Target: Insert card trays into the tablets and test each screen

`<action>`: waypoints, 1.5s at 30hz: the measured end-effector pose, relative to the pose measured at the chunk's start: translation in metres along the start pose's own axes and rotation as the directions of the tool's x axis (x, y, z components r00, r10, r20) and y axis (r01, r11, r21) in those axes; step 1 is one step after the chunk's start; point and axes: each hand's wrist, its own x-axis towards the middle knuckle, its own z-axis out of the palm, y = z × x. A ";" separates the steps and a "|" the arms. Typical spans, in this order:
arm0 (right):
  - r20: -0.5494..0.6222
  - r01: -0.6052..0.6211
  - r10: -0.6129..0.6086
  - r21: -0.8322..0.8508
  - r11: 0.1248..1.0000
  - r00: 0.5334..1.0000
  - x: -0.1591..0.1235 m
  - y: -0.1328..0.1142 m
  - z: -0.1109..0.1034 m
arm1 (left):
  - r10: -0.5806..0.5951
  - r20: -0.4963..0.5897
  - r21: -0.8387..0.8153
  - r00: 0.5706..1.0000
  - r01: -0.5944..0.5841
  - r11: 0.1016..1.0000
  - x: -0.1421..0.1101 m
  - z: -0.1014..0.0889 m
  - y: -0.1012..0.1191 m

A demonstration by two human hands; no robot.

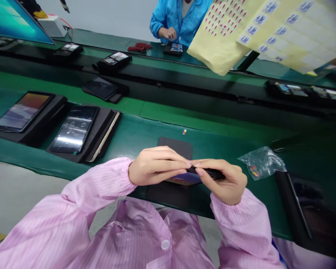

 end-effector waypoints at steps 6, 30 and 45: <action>0.078 0.022 -0.023 0.013 1.000 0.997 0.004 -0.001 -0.004 | 0.066 -0.004 0.085 0.998 -0.066 0.994 0.000 0.002 -0.006; 0.011 -0.005 0.005 -0.014 1.000 1.000 0.001 0.001 -0.003 | -0.219 0.023 0.138 0.975 0.214 0.967 0.014 -0.002 0.015; 0.057 0.109 -0.108 -0.028 0.994 0.993 0.003 0.003 -0.005 | -0.075 0.191 0.149 0.979 0.046 0.988 0.017 -0.010 0.009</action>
